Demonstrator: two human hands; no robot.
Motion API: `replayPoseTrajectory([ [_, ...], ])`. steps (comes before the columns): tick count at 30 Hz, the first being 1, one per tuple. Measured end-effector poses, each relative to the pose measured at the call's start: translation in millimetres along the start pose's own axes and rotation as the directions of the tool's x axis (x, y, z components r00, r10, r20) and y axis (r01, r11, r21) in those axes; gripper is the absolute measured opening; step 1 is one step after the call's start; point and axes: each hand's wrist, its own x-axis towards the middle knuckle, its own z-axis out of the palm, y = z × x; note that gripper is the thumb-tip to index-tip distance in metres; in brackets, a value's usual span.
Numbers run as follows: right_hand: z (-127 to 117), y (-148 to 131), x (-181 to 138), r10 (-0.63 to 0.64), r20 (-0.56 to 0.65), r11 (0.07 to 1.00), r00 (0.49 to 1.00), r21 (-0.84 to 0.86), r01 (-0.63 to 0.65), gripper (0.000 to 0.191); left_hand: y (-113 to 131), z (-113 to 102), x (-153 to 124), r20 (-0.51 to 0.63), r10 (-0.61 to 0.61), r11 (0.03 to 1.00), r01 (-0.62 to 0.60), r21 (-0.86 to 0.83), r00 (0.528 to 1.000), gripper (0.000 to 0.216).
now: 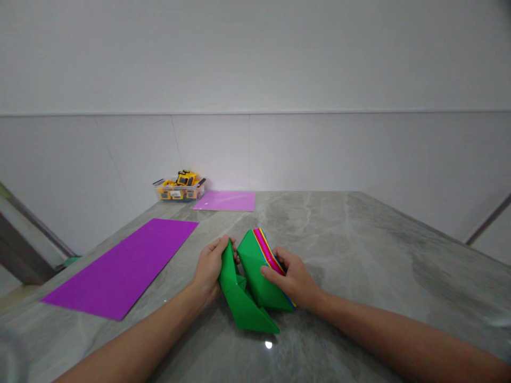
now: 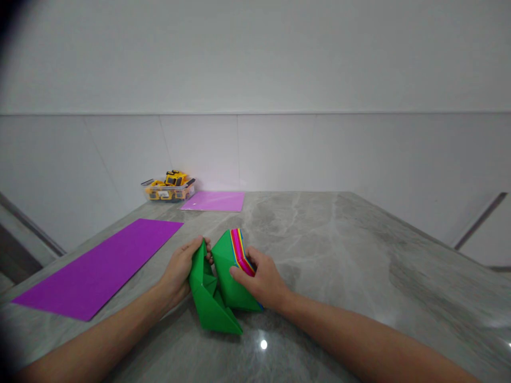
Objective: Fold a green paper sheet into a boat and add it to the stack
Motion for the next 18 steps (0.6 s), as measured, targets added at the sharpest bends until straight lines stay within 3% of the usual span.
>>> replayPoseTrajectory([
  [8,0.9,-0.9,-0.6,-0.001,-0.012,1.0,1.0,0.013,0.001,0.028,5.2,0.0,-3.2,0.046,0.034,0.999,-0.035,0.015,0.998,0.024],
  [18,0.1,-0.3,-2.0,-0.01,0.017,1.0,1.0,-0.006,0.01,0.029,3.2,0.4,-0.8,-0.003,0.062,0.998,-0.062,0.013,0.998,0.028],
])
